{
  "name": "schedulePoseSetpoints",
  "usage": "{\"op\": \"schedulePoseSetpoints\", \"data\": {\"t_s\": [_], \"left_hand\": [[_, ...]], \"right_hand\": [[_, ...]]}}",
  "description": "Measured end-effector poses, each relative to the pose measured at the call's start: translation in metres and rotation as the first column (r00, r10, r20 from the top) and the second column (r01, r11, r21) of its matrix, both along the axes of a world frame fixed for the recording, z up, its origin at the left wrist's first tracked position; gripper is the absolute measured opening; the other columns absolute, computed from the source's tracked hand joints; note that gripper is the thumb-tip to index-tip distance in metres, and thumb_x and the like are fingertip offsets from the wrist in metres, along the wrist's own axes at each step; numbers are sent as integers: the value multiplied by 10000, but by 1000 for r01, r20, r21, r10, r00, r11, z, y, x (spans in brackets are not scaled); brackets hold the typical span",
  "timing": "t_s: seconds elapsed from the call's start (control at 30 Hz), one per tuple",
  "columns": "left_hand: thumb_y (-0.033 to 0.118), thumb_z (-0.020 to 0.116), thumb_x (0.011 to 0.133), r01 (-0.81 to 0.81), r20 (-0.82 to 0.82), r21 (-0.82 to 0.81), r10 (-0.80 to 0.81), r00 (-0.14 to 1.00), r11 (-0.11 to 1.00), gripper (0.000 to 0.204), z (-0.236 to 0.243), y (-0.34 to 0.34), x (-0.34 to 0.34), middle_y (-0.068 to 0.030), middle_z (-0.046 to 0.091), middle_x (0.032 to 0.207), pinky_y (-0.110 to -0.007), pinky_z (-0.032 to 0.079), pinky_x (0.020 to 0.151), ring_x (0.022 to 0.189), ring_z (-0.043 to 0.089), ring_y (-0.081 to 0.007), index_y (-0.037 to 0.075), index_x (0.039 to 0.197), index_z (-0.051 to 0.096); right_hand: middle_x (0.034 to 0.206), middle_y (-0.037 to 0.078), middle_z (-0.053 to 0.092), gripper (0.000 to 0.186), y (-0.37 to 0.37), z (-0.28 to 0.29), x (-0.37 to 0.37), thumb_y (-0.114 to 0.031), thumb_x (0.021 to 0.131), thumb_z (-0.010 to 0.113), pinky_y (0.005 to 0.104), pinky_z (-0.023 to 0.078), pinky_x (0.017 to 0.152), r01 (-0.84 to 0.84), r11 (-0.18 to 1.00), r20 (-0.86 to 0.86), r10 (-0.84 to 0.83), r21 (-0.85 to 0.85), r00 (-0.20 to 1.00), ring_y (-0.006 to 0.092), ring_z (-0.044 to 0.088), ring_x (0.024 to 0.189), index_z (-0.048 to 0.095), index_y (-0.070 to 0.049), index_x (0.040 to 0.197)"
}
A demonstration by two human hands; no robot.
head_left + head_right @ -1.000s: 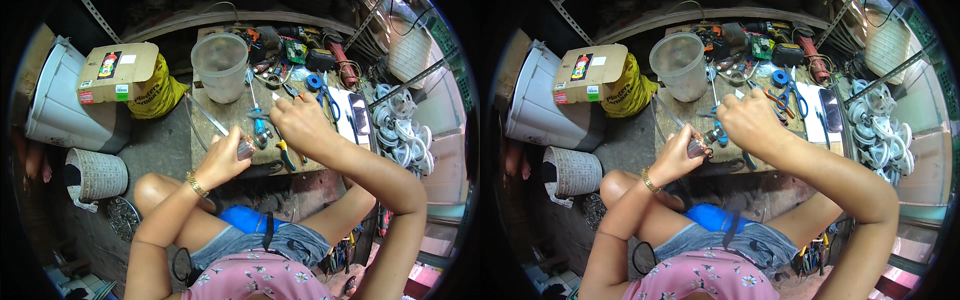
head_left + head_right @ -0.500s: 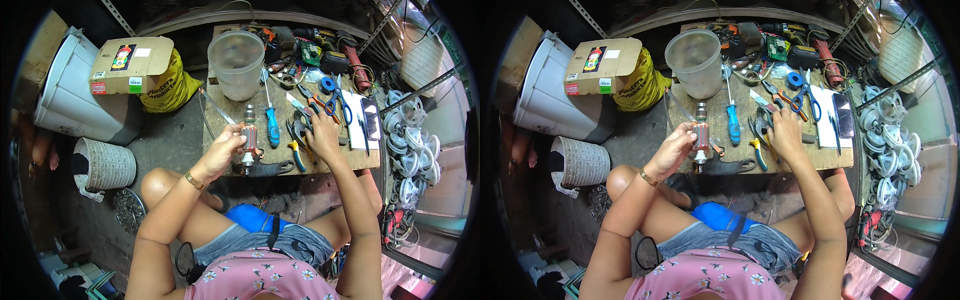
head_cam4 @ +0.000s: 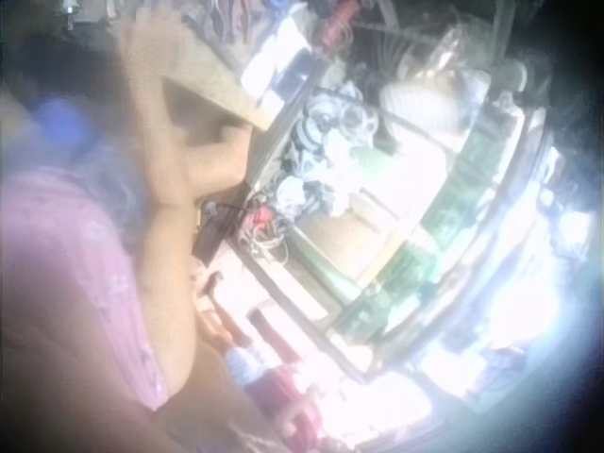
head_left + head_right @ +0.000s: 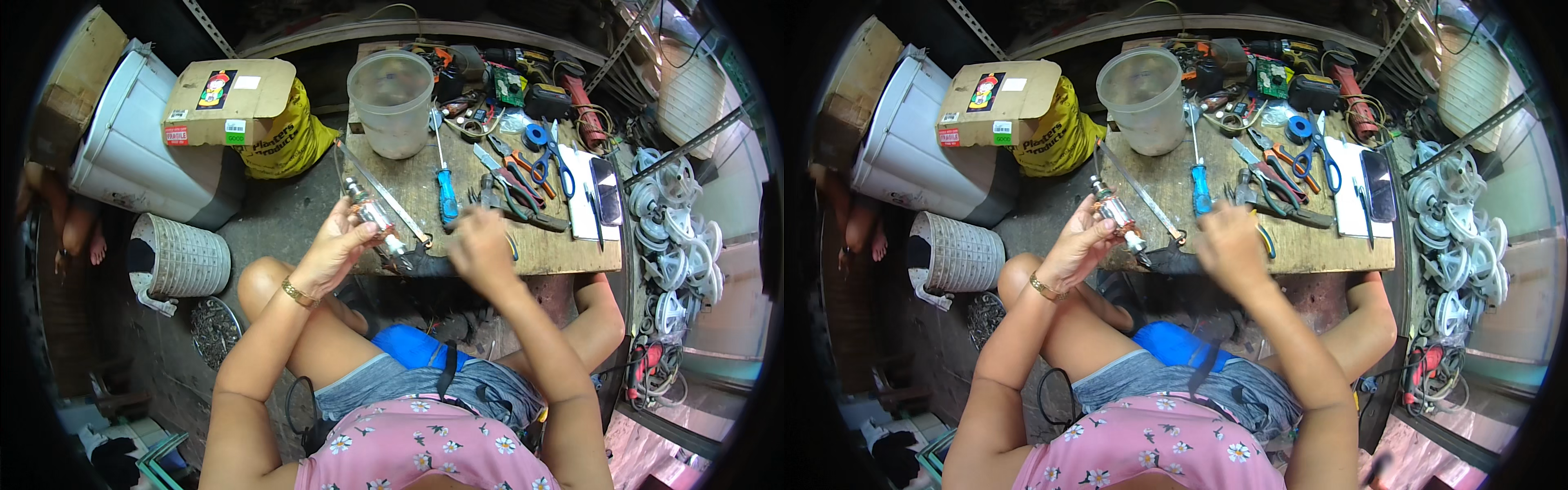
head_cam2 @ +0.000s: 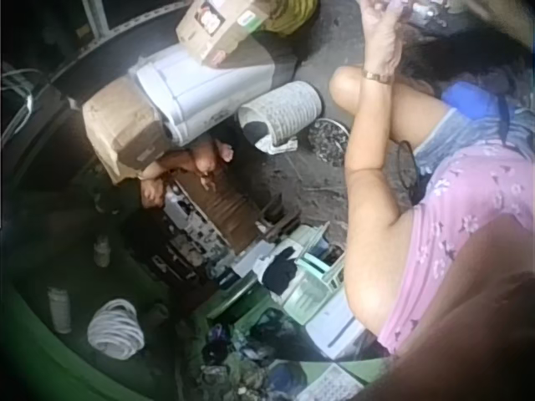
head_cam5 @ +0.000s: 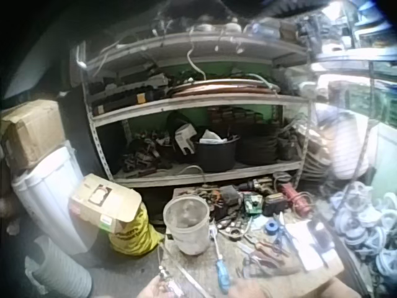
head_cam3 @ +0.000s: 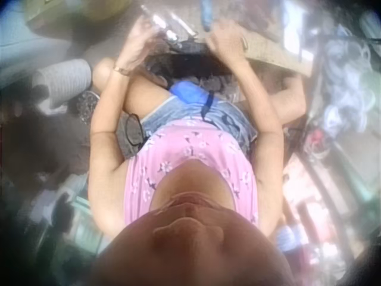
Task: The person cleans and repairs an electric motor armature by hand and with a small metal tool, scraping the commutator segments and removing debris from the windings.
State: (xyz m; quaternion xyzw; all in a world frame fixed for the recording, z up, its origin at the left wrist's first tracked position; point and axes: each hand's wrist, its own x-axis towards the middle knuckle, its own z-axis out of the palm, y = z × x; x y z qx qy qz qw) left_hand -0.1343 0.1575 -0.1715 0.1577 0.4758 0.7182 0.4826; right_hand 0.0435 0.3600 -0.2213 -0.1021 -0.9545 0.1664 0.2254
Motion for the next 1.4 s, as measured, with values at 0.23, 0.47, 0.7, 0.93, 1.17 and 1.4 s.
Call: {"op": "schedulePoseSetpoints", "data": {"t_s": [0.23,0.47,0.7,0.93,1.17,1.4], "left_hand": [[254,630,972,-186,-209,-222,139,968,957,435,-16,-21,-11,-54,621,1107,-295,479,864,938,612,-121,28,1281,424],[237,645,959,-246,-359,-463,74,930,851,350,-45,-32,-14,-9,646,961,-246,453,778,823,570,-72,32,1191,481],[159,643,954,-176,-300,-462,34,953,869,331,-58,-17,-8,-65,651,1024,-255,483,799,862,598,-103,2,1188,470],[103,678,921,-216,-328,-492,50,943,843,270,-86,-10,-12,-74,652,971,-278,520,750,841,633,-131,-12,1102,513],[120,704,909,-336,-530,-530,5,848,779,223,-120,-19,-25,6,624,851,-215,453,658,745,558,-61,2,1032,561],[250,814,810,-559,-779,-567,-174,602,605,623,-101,-8,-10,-161,510,1127,-352,462,902,1060,534,-241,-73,1239,498]], "right_hand": [[1137,103,541,431,-68,-36,-5,-199,782,717,427,383,820,-163,983,94,155,83,983,300,501,1047,670,-235,1208],[1094,65,557,395,-58,-32,0,-126,782,685,417,377,791,-156,986,123,148,62,981,290,506,995,724,-254,1154],[1126,66,579,344,-22,-28,5,-156,795,706,403,383,798,-143,989,82,140,43,987,291,505,999,751,-247,1124],[999,140,651,95,49,-5,-15,-83,805,673,443,461,818,68,998,-104,-68,2,992,329,594,927,692,-47,891],[988,174,708,174,137,-17,-61,-194,833,697,445,544,820,472,879,298,-469,66,831,364,683,927,726,-50,927],[1049,140,735,282,148,-10,-75,-364,794,757,431,548,844,631,775,567,-502,-41,653,323,701,990,771,-154,981]]}}
